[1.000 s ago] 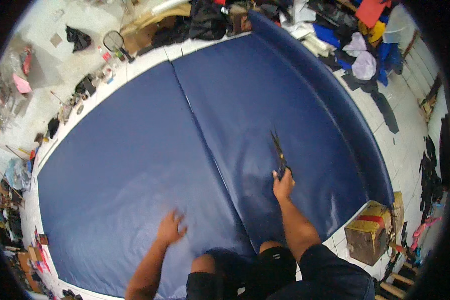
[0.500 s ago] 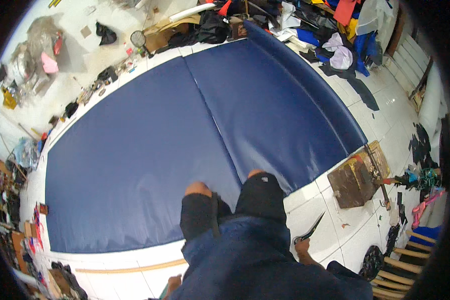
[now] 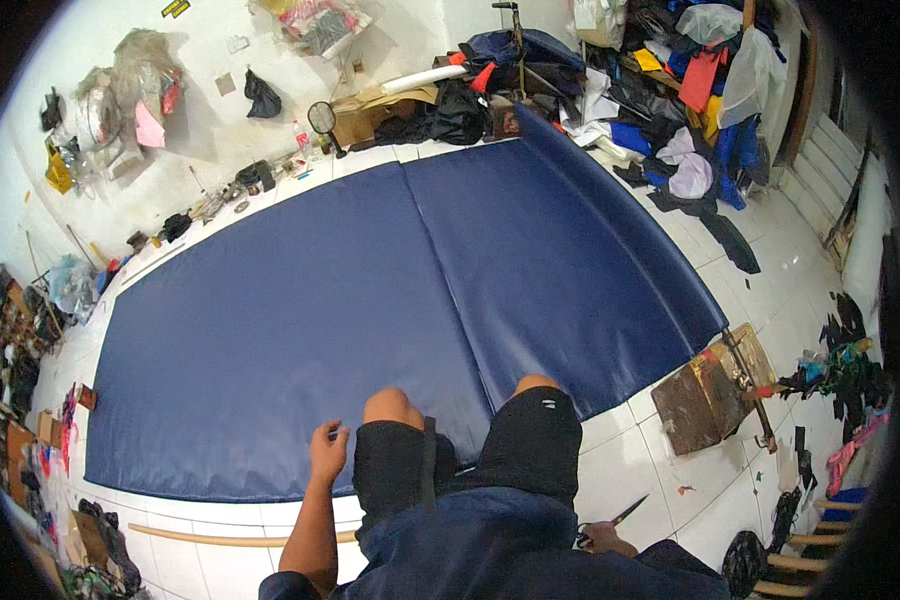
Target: The person cuts a large sheet of blue fabric using shears on the floor, then smooths it out by hand and uses a wooden rod to measure or guide further cuts.
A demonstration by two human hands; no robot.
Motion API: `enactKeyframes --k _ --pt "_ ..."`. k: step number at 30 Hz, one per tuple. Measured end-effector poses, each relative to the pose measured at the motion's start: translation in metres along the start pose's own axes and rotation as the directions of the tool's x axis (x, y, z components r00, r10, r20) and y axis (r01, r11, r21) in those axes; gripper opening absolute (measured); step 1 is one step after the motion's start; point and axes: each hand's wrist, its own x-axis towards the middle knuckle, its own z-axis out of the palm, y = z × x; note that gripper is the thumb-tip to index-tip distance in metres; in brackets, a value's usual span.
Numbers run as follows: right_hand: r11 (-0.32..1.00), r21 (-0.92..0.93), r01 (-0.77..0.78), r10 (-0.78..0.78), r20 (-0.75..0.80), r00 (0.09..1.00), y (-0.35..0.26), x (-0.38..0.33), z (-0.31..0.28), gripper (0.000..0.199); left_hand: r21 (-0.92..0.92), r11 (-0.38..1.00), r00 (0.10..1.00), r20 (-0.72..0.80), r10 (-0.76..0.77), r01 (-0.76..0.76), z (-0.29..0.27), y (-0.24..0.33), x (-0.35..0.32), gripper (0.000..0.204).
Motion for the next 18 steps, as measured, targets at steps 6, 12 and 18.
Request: enactKeyframes --k 6,12,18 --pt "0.381 0.659 -0.649 0.724 0.224 0.652 -0.003 0.074 -0.097 0.050 0.183 0.973 0.987 0.101 0.122 -0.139 0.026 0.041 0.005 0.039" --pt "0.571 0.813 -0.114 0.539 -0.266 0.799 0.000 0.161 -0.194 0.044 0.346 0.906 0.969 0.056 0.239 -0.244 0.054 0.054 -0.030 0.043" --pt "0.935 0.345 -0.079 0.280 -0.584 0.762 0.004 0.238 -0.194 0.063 0.409 0.821 0.915 0.110 0.387 -0.397 0.031 0.078 -0.073 0.053"
